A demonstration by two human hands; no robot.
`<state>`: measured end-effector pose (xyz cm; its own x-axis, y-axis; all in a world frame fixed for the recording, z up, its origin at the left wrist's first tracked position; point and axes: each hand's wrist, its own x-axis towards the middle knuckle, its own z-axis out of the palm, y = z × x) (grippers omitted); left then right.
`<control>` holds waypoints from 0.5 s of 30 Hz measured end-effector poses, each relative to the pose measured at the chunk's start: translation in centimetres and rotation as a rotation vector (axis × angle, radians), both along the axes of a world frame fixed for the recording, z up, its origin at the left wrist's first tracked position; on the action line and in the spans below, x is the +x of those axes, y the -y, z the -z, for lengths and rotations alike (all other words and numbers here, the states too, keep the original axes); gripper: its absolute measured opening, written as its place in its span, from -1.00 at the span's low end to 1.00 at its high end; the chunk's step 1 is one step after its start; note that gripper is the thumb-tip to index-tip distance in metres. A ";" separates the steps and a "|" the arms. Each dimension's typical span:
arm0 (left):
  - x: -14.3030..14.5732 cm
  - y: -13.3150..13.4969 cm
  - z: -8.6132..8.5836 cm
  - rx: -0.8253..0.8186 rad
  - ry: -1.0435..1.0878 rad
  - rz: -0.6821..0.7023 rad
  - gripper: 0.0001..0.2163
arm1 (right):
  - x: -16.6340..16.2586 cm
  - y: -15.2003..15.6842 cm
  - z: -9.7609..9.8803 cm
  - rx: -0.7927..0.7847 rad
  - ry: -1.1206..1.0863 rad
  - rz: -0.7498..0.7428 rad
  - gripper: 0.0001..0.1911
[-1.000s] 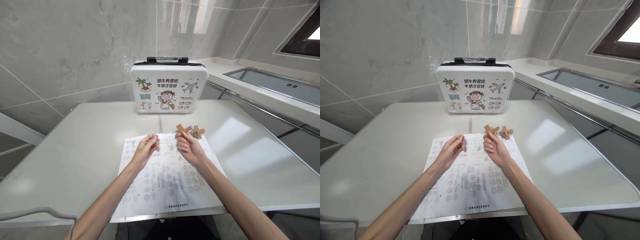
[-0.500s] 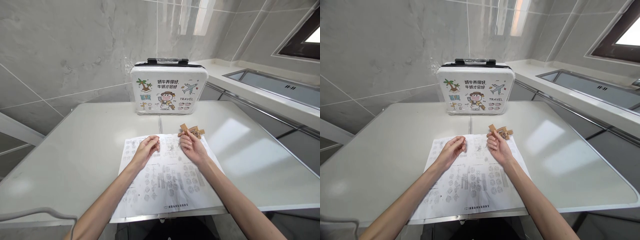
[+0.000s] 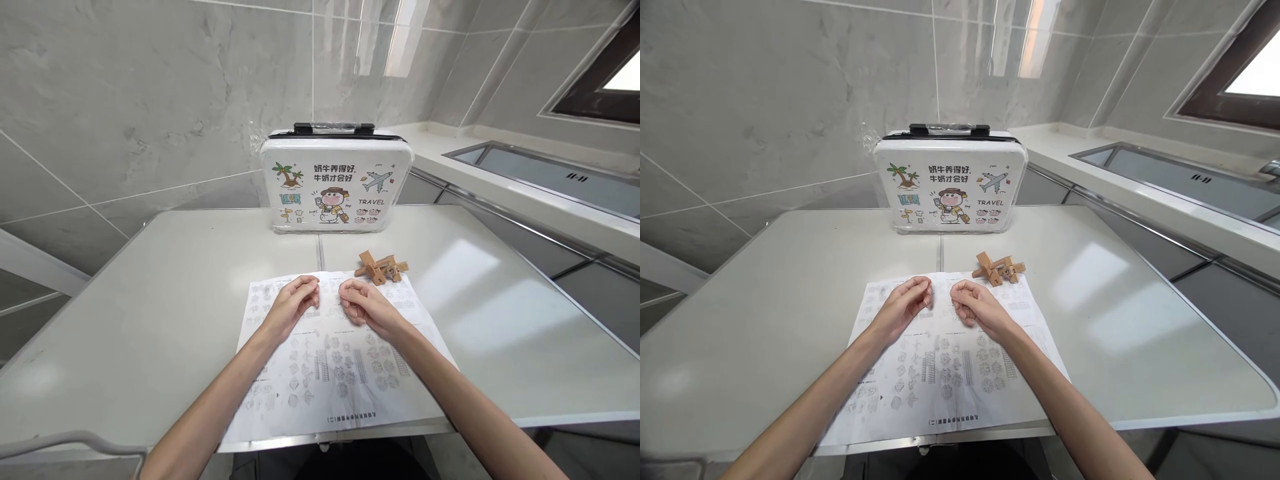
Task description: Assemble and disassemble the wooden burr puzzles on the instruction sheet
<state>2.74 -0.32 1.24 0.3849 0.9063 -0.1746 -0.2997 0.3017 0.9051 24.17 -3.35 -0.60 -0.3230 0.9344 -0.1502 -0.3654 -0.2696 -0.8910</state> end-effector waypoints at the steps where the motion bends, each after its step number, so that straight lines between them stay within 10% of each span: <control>1: 0.0 0.0 0.0 -0.002 -0.001 0.000 -0.73 | 0.0 0.0 0.0 0.002 0.010 0.003 -0.66; 15: -0.1 -0.1 0.0 -0.017 0.004 0.006 -0.72 | 0.2 0.0 -0.3 -0.001 0.042 -0.021 -0.67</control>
